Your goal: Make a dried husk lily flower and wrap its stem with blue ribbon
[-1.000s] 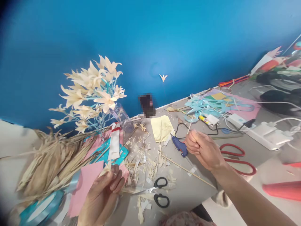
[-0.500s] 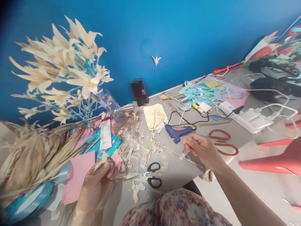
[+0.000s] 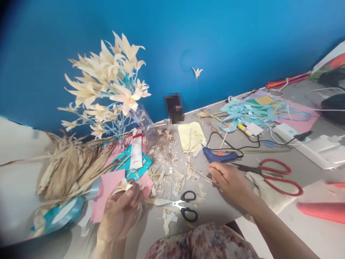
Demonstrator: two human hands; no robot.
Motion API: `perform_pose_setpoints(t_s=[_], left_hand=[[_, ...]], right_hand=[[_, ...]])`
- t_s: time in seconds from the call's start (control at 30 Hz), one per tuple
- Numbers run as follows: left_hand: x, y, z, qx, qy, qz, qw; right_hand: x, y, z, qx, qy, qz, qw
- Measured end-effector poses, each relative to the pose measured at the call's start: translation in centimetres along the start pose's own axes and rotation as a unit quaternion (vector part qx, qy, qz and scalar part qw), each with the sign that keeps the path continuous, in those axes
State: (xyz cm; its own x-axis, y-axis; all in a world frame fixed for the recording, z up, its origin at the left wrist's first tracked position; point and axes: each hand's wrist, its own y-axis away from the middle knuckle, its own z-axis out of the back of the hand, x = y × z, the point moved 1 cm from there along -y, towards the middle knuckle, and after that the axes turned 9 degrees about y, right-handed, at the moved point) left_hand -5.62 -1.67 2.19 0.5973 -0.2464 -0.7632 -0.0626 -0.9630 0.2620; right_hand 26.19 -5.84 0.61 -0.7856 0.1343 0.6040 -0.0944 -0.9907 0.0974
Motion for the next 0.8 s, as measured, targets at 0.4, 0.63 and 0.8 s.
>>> perform_pose_setpoints(t_s=[0.4,0.63,0.8], left_hand=[[1.0,0.0,0.3,0.013,0.026,0.019,0.999],[1.2,0.1,0.6,-0.020,0.021,0.049,0.998],[1.3,-0.3,0.6,-0.011,0.054,0.068,0.996]], right_hand=[[9.1,-4.9,-8.8,0.091,0.121,0.079,0.985],[9.2,-6.0,-9.3,0.082,0.181,0.044,0.979],[8.9,-6.0,-8.1,0.081,0.177,0.019,0.981]])
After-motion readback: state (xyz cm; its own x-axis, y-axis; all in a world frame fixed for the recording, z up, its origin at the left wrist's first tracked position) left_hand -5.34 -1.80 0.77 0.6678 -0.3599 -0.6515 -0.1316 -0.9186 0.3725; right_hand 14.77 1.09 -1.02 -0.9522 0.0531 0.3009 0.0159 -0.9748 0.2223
